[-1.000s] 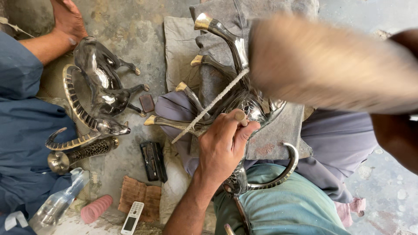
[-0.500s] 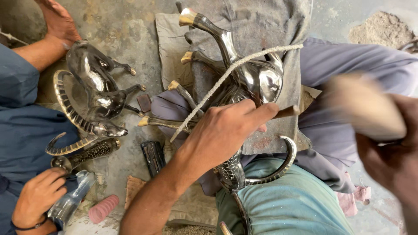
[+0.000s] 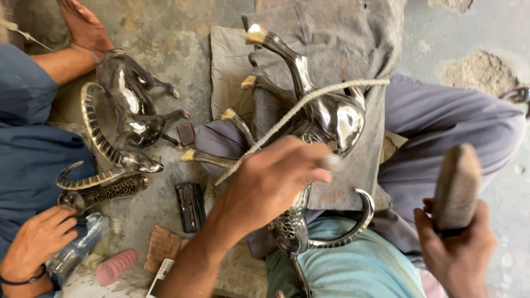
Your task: The person uses a wooden mallet and a small chisel to hammer and shape a silver-colored metal ram sculpture. They repeatedly strike the chisel against the sculpture's body and horns while seated on the floor.
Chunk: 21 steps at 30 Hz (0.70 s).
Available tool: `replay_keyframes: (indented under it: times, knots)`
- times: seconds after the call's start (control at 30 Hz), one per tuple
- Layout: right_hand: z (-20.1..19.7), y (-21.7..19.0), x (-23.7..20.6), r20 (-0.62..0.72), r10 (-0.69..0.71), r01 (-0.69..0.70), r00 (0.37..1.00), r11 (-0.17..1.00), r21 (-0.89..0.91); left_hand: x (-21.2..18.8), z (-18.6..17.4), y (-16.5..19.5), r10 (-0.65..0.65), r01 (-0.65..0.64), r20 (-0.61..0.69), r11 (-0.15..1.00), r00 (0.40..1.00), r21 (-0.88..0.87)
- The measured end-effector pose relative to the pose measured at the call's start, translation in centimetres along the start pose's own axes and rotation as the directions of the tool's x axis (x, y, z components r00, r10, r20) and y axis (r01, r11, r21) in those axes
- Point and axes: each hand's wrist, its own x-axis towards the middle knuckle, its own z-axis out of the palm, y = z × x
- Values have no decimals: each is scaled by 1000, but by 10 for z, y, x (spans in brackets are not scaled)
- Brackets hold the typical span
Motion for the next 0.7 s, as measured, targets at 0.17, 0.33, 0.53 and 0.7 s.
replay_keyframes:
  times: [0.17, 0.33, 0.53, 0.7]
  knots:
    - [-6, -25, 30, 27, -44, 44, 999, 999, -1, -37, 25, -4, -327, 284, -364, 944, 872, -166]
    - [-4, -60, 54, 57, -151, 148, 987, 987, 64, -50, 47, -24, -317, 285, -413, 948, 854, -140]
    - [-5, -83, 107, 244, -557, 607, 794, 704, -368, -51, 50, -26, -187, 226, -455, 974, 870, 32]
    - [-18, -130, 115, 178, -683, 705, 709, 692, -155, -51, 50, -22, -198, 249, -422, 966, 885, 69]
